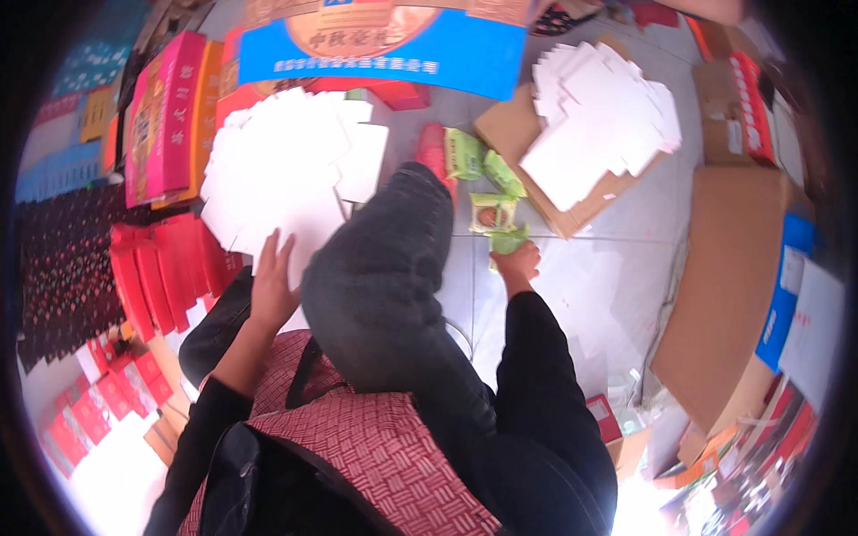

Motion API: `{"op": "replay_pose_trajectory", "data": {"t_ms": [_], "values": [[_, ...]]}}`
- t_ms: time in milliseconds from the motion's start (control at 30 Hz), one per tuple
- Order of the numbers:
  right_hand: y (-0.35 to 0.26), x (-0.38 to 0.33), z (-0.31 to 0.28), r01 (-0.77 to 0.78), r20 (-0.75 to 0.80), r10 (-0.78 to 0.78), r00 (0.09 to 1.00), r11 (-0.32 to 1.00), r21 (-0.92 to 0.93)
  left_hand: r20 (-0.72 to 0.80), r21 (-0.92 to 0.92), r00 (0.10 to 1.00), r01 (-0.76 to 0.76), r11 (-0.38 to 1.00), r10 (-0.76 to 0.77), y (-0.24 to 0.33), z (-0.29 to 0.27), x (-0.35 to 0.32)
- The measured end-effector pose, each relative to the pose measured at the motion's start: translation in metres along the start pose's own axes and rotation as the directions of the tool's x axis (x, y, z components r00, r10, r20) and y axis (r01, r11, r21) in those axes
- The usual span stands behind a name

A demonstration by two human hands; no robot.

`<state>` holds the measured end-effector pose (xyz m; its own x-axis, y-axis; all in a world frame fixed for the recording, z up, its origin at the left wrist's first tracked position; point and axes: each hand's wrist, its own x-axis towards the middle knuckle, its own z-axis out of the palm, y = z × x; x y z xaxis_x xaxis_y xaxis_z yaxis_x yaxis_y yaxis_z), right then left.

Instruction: The person sits on the floor and repeatedly folds red paper envelopes around white paper inserts. They pick up a red envelope, insert a white sheet, fold the flaps, and place the finished unit aside. The process is repeated continuously.

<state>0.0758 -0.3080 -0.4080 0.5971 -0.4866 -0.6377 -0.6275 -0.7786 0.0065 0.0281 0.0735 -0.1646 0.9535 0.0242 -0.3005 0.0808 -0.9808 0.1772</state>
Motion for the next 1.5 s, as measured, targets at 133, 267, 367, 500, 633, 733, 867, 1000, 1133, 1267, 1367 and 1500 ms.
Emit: {"op": "replay_pose_trajectory", "data": {"t_ms": [133,267,367,500,633,733,867,1000,1133,1267,1367,1500], "values": [[0.028,0.006,0.026,0.092,-0.056,-0.076,0.996,0.911,0.403,0.138,-0.066,0.99,-0.029,0.997,0.038,-0.014,0.012,0.021],[0.008,-0.03,0.006,0.365,-0.285,-0.229,0.931,0.568,0.737,0.181,0.084,0.973,-0.159,0.984,0.142,0.003,0.011,0.021],[-0.017,-0.013,0.008,0.313,-0.241,-0.206,0.948,0.483,0.818,0.198,-0.053,0.968,-0.149,0.987,0.156,-0.01,0.018,0.021],[-0.03,0.023,0.007,0.495,-0.257,-0.424,0.869,0.76,0.421,0.181,-0.109,0.968,-0.155,0.982,0.173,-0.034,0.021,0.025],[-0.045,0.013,-0.042,0.646,-0.282,-0.581,0.763,0.693,0.32,0.14,-0.173,0.978,-0.13,0.976,0.155,-0.042,0.024,0.025],[-0.075,-0.034,-0.125,0.348,0.013,-0.592,0.806,0.492,0.798,0.17,-0.211,0.977,-0.094,0.973,0.131,-0.045,0.025,0.023],[-0.12,-0.191,-0.272,0.691,-0.304,-0.833,0.462,0.124,0.712,0.151,-0.199,0.975,-0.132,0.971,0.164,-0.049,0.028,0.022],[-0.136,-0.354,-0.309,0.202,-0.337,-0.818,-0.467,-0.469,0.86,0.033,-0.153,0.99,-0.131,0.98,0.137,-0.047,0.042,0.013],[-0.155,-0.408,-0.286,-0.065,-0.28,-0.717,-0.638,-0.312,0.948,-0.087,-0.155,0.995,-0.068,0.986,0.055,-0.05,0.072,0.006],[-0.211,-0.362,-0.195,0.896,-0.1,-0.929,-0.357,-0.37,0.246,-0.183,-0.587,0.956,0.081,0.806,-0.229,-0.025,0.039,-0.027],[-0.227,-0.267,-0.078,0.919,0.113,-0.949,-0.294,-0.313,-0.238,-0.492,-0.615,0.759,0.044,0.787,-0.426,-0.027,0.066,-0.045],[-0.225,-0.259,-0.039,0.846,0.353,-0.917,-0.188,-0.333,-0.416,-0.146,-0.887,0.658,0.243,0.392,-0.738,-0.029,0.059,-0.082]]}}
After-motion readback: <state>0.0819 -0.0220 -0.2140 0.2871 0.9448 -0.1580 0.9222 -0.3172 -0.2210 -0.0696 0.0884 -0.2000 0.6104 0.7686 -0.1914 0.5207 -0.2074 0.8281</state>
